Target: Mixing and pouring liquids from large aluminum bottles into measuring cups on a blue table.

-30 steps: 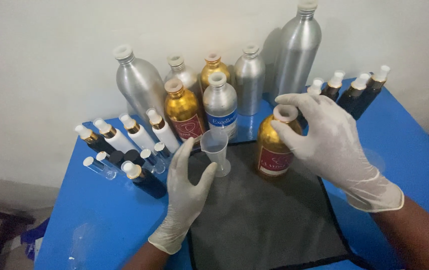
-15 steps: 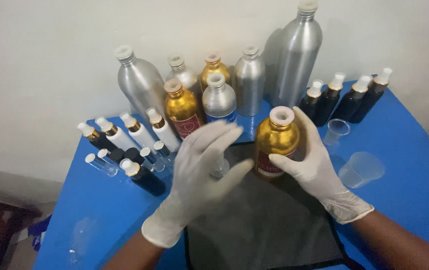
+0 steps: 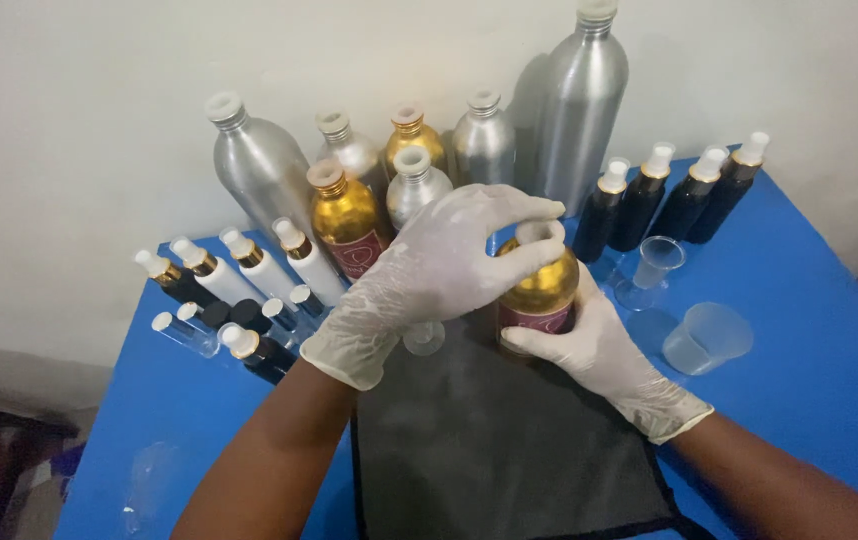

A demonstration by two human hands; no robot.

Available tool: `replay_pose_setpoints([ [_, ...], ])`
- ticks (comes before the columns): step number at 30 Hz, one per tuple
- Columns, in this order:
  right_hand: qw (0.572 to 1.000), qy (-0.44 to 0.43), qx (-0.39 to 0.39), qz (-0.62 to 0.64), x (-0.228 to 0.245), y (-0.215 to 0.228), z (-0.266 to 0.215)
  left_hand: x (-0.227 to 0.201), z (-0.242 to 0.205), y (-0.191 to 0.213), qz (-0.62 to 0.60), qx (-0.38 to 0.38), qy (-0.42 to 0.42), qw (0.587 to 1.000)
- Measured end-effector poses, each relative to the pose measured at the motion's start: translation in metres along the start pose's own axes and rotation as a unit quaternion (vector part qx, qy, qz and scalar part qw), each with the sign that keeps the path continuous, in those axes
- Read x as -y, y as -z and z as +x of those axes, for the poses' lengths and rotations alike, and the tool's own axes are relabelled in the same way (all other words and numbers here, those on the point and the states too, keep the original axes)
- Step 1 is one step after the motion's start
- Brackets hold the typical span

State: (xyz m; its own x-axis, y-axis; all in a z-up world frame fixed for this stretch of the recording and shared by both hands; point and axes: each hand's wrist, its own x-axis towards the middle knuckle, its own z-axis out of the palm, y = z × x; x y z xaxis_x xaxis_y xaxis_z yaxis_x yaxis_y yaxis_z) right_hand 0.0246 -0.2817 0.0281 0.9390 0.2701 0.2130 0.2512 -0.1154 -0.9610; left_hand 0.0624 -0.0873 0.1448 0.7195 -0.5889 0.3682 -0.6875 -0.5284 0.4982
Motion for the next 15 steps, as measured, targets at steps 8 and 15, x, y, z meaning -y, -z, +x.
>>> replay_pose_setpoints([
  [8, 0.999, -0.003, -0.018, -0.034, -0.001, -0.002, -0.002, -0.039, 0.010, 0.006, 0.127, 0.006, 0.142, 0.982],
  [15, 0.999, -0.005, -0.028, -0.024, -0.009, -0.001, -0.002, -0.006, -0.002, -0.001, 0.035, -0.019, -0.054, 0.998],
])
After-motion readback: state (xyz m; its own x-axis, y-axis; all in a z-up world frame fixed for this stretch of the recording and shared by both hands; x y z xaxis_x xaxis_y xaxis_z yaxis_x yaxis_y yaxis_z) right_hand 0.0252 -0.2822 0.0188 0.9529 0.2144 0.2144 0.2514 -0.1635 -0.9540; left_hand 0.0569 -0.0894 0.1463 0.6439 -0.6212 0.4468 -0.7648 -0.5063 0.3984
